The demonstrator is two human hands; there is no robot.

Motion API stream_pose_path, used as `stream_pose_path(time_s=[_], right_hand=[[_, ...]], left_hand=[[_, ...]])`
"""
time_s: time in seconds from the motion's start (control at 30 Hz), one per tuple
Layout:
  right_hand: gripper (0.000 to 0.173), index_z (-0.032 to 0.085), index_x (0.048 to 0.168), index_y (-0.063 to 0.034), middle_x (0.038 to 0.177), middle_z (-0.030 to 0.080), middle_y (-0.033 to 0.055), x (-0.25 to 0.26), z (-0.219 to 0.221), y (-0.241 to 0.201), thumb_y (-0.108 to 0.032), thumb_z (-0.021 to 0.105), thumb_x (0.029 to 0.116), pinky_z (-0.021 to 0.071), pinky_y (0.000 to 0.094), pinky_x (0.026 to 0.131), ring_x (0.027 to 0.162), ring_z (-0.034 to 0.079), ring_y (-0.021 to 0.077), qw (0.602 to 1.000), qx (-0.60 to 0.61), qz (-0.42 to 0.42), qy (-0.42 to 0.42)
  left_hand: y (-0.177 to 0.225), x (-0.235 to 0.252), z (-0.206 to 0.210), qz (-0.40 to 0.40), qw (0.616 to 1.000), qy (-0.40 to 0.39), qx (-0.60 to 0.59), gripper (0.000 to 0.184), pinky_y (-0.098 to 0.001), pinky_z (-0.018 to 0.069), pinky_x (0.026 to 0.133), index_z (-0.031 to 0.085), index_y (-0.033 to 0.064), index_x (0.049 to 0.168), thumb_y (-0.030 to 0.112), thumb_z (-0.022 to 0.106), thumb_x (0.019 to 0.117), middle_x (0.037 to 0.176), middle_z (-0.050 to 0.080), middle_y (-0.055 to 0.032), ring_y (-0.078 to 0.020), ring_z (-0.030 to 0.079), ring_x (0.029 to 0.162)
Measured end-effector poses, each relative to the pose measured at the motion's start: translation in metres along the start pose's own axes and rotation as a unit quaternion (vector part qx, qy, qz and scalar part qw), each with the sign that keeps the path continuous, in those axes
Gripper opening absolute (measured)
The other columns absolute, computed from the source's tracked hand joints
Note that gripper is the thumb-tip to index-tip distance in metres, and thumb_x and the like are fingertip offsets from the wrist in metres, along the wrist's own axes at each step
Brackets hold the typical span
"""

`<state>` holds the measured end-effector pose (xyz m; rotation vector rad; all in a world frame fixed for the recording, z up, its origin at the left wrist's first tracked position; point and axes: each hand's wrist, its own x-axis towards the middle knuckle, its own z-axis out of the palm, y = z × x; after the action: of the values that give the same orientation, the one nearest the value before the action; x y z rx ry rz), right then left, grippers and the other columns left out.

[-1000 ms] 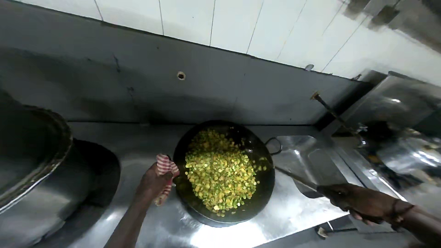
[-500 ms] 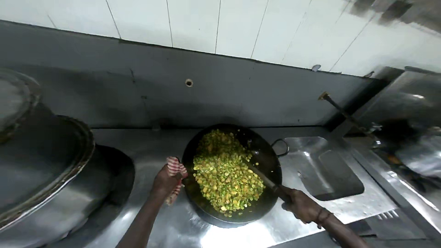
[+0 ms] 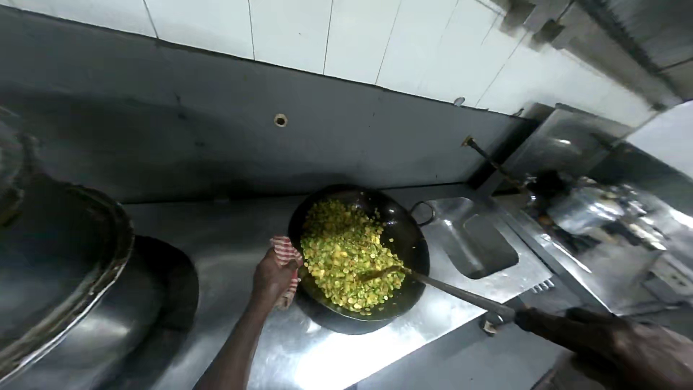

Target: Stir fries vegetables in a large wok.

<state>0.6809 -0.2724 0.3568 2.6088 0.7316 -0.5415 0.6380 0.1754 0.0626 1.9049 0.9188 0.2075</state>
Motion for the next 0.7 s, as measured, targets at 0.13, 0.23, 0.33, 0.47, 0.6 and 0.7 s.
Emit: stream_pose_path(time_s=[0.13, 0.23, 0.33, 0.47, 0.6, 0.7], right_hand=[[0.058, 0.045, 0.156, -0.0369, 0.129, 0.065, 0.0248, -0.025, 0.012, -0.061, -0.022, 0.059, 0.1014, 0.0519, 0.0723, 0.077, 0.097, 0.067, 0.0528, 0.997, -0.003, 0.027, -0.069], [0.058, 0.037, 0.160, -0.0215, 0.130, 0.061, 0.0287, 0.007, 0.054, -0.132, -0.011, 0.046, 0.1041, 0.0558, 0.0648, 0.076, 0.093, 0.069, 0.0504, 0.993, -0.006, 0.079, -0.082], [0.053, 0.037, 0.159, -0.0102, 0.128, 0.060, 0.0272, 0.078, 0.098, -0.176, -0.009, 0.041, 0.1055, 0.0588, 0.0553, 0.080, 0.097, 0.070, 0.0441, 0.992, 0.006, 0.125, -0.015], [0.057, 0.028, 0.161, -0.0043, 0.141, 0.052, 0.0275, 0.155, 0.116, -0.178, -0.007, 0.041, 0.1051, 0.0580, 0.0519, 0.087, 0.107, 0.068, 0.0427, 0.990, 0.023, 0.138, 0.004], [0.065, 0.037, 0.160, -0.0253, 0.142, 0.055, 0.0251, 0.118, 0.066, -0.122, -0.013, 0.054, 0.0986, 0.0525, 0.0636, 0.092, 0.114, 0.064, 0.0475, 0.991, 0.047, 0.120, -0.036], [0.070, 0.037, 0.159, -0.0390, 0.137, 0.061, 0.0202, 0.061, 0.044, -0.066, -0.023, 0.064, 0.0963, 0.0514, 0.0677, 0.090, 0.114, 0.063, 0.0471, 0.994, 0.020, 0.098, -0.051]], left_hand=[[0.000, 0.002, -0.003, 0.005, 1.000, -0.012, 0.004, 0.056, -0.0666, 0.0498, 0.094, 0.054, 0.0025, 0.140, 0.031, 0.074, 0.0954, 0.117, 0.068, -0.0270, -0.0449, 0.066, 0.109], [-0.001, 0.005, -0.003, 0.003, 1.000, -0.014, 0.001, 0.056, -0.0639, 0.0506, 0.095, 0.055, 0.0026, 0.138, 0.031, 0.075, 0.0941, 0.117, 0.068, -0.0255, -0.0422, 0.067, 0.108], [-0.001, 0.006, -0.003, 0.004, 1.000, -0.017, -0.003, 0.056, -0.0628, 0.0511, 0.095, 0.055, 0.0027, 0.137, 0.031, 0.076, 0.0940, 0.116, 0.068, -0.0248, -0.0411, 0.067, 0.108], [-0.003, 0.006, -0.001, 0.008, 1.000, -0.018, -0.012, 0.054, -0.0625, 0.0506, 0.096, 0.055, 0.0039, 0.139, 0.030, 0.074, 0.0949, 0.118, 0.068, -0.0240, -0.0402, 0.066, 0.110], [-0.001, 0.005, -0.002, -0.003, 1.000, -0.021, -0.008, 0.059, -0.0628, 0.0499, 0.098, 0.053, 0.0035, 0.142, 0.032, 0.074, 0.0949, 0.120, 0.067, -0.0255, -0.0414, 0.066, 0.113], [0.000, 0.004, -0.001, -0.005, 1.000, -0.016, -0.006, 0.057, -0.0622, 0.0512, 0.096, 0.054, 0.0033, 0.141, 0.033, 0.073, 0.0955, 0.118, 0.068, -0.0248, -0.0410, 0.067, 0.110]])
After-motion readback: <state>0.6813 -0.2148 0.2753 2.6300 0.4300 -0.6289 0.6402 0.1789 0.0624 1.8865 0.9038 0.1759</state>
